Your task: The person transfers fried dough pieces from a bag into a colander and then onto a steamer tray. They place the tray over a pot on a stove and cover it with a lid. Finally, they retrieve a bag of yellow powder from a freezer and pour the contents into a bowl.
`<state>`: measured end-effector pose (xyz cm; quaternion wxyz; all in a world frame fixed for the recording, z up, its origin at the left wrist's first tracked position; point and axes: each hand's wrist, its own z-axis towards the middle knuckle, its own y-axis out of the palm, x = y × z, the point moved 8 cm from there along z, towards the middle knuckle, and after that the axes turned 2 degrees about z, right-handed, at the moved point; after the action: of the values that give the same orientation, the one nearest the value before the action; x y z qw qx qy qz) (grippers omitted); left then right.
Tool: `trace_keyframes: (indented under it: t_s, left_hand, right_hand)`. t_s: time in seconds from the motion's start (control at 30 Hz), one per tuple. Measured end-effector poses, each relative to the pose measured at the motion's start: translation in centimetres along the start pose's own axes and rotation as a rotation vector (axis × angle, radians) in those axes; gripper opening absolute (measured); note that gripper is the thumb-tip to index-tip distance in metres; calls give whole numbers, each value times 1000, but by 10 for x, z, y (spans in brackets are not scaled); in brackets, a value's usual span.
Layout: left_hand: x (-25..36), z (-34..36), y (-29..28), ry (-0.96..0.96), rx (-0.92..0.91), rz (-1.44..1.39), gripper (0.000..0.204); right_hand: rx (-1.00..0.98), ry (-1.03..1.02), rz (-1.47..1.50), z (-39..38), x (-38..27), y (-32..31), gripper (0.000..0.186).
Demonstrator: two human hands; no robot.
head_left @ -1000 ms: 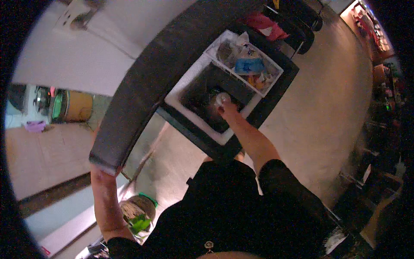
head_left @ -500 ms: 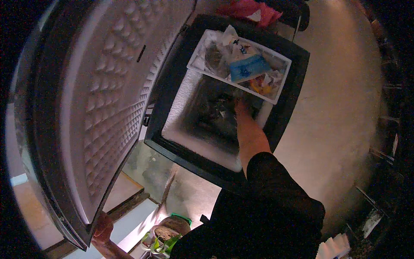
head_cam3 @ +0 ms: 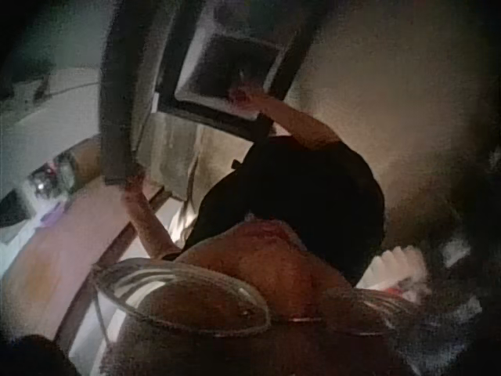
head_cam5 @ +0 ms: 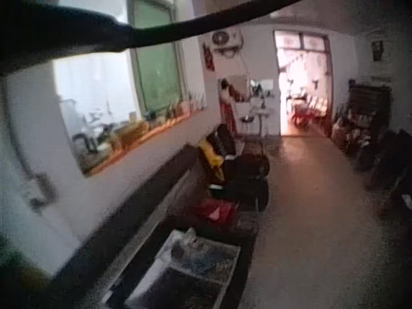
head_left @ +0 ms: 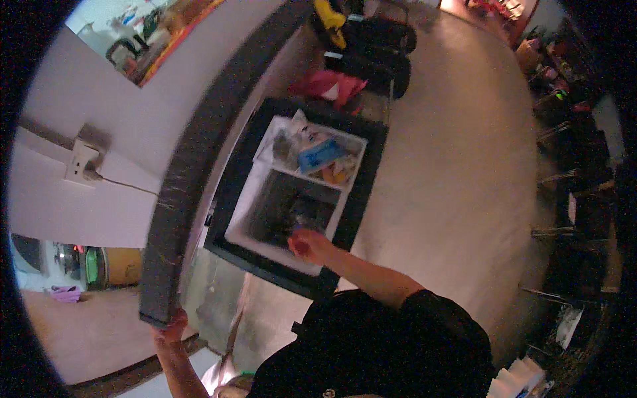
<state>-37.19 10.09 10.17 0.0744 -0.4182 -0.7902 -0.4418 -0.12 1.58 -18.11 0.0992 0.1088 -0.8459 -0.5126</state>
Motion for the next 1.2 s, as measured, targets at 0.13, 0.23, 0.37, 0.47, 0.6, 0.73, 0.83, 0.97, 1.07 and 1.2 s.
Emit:
trace_keyframes:
  t_s: [0.13, 0.23, 0.37, 0.47, 0.6, 0.73, 0.83, 0.97, 1.07, 1.2]
  left_hand:
    - [-62, -19, 78, 85, 145, 357, 40]
    - [-91, -24, 73, 47, 78, 552, 35]
    - [-143, 3, 9, -73, 11, 682, 24]
    - [-187, 24, -30, -53, 66, 758, 24]
    - [-230, 38, -43, -16, -25, 949, 29]
    - [-251, 48, -53, -11, 7, 997, 33]
    - [-267, 46, -62, -67, 58, 1116, 36]
    - [-273, 56, -68, -13, 45, 1087, 38]
    - [-272, 62, -78, -24, 100, 1266, 36]
    - [-265, 83, -96, 163, -34, 1444, 35]
  right_hand:
    - [119, -226, -649, -150, -32, 37, 23]
    - [359, -398, -723, -214, -63, 3, 23]
    - [575, -721, -763, -272, -83, -12, 24]
    - [643, -989, -1287, -284, -98, 17, 30]
    - [383, -1176, -1797, -298, -66, 103, 41]
    - [174, -1095, -2200, -239, -37, 119, 54]
    - [-22, -1092, -2470, -220, -8, 131, 59]
    - [23, -700, -2662, -186, 8, 110, 66]
    - [97, -535, -2806, -174, 13, 76, 69]
    - [92, -538, -2824, -166, 18, 74, 72]
